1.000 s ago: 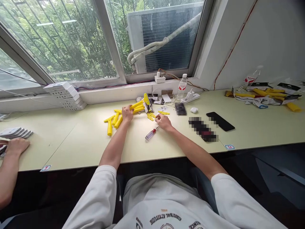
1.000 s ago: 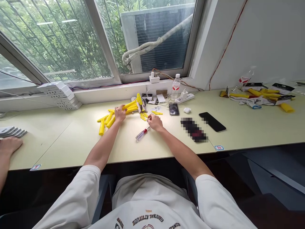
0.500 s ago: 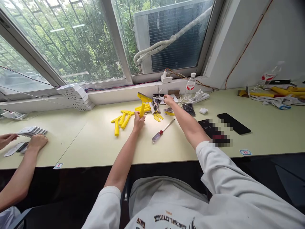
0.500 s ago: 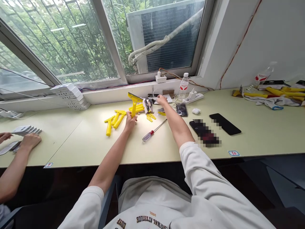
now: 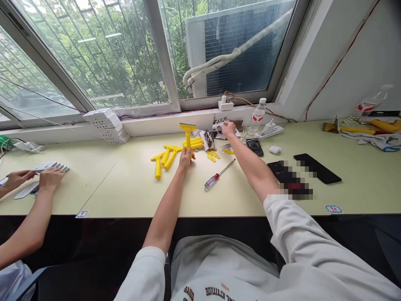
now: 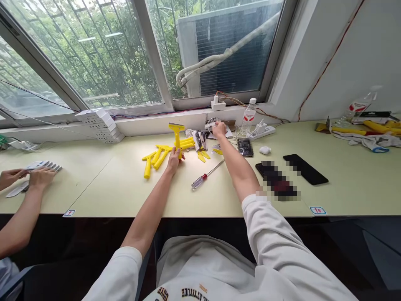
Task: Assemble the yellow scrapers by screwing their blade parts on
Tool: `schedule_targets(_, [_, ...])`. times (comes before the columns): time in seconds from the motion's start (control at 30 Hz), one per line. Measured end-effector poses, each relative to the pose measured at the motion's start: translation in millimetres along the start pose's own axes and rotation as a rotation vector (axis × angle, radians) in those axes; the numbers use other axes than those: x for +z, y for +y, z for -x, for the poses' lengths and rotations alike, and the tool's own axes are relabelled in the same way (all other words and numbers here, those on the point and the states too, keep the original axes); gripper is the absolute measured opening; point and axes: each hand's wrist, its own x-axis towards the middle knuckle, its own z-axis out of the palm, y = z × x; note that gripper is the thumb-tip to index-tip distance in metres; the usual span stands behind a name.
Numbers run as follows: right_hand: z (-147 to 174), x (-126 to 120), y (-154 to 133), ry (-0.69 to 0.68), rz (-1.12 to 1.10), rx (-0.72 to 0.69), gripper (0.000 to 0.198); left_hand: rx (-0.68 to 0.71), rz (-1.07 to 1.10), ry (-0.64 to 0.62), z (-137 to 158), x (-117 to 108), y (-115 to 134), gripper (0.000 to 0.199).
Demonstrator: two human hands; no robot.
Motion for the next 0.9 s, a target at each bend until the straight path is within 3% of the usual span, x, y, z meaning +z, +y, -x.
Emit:
schedule_targets(0.1, [17,-21,7,0.199,-0.032,-0.061,0.038,0.021,-0.02,0.004,6,-3,2,0.044])
schedule_targets(0.2, [55,-45,16,0.271,-0.084,-0.178,0.041,0.06,0.004,-0.017,15,-3,7,0.043])
schedule_targets(0.3, [102,-69,24,0.264,-0.155,-0.268,0.041,0.081,0.092,-0.047,25,5,13,0.038])
schedule_targets(0.47, [163,-94,29,0.084,-0.257,-0.488,0.035,0.134,0.113,-0.022,38,25,15,0.031])
schedule_targets(0.7, [202,-89,35,-0.073,-0.311,-0.571,0.031,0.215,0.066,-0.003,50,39,15,0.033])
schedule_targets(0.9, [219,-66,19,-0.133,-0.501,-0.463,0.015,0.34,0.017,0.041,60,44,15,0.038])
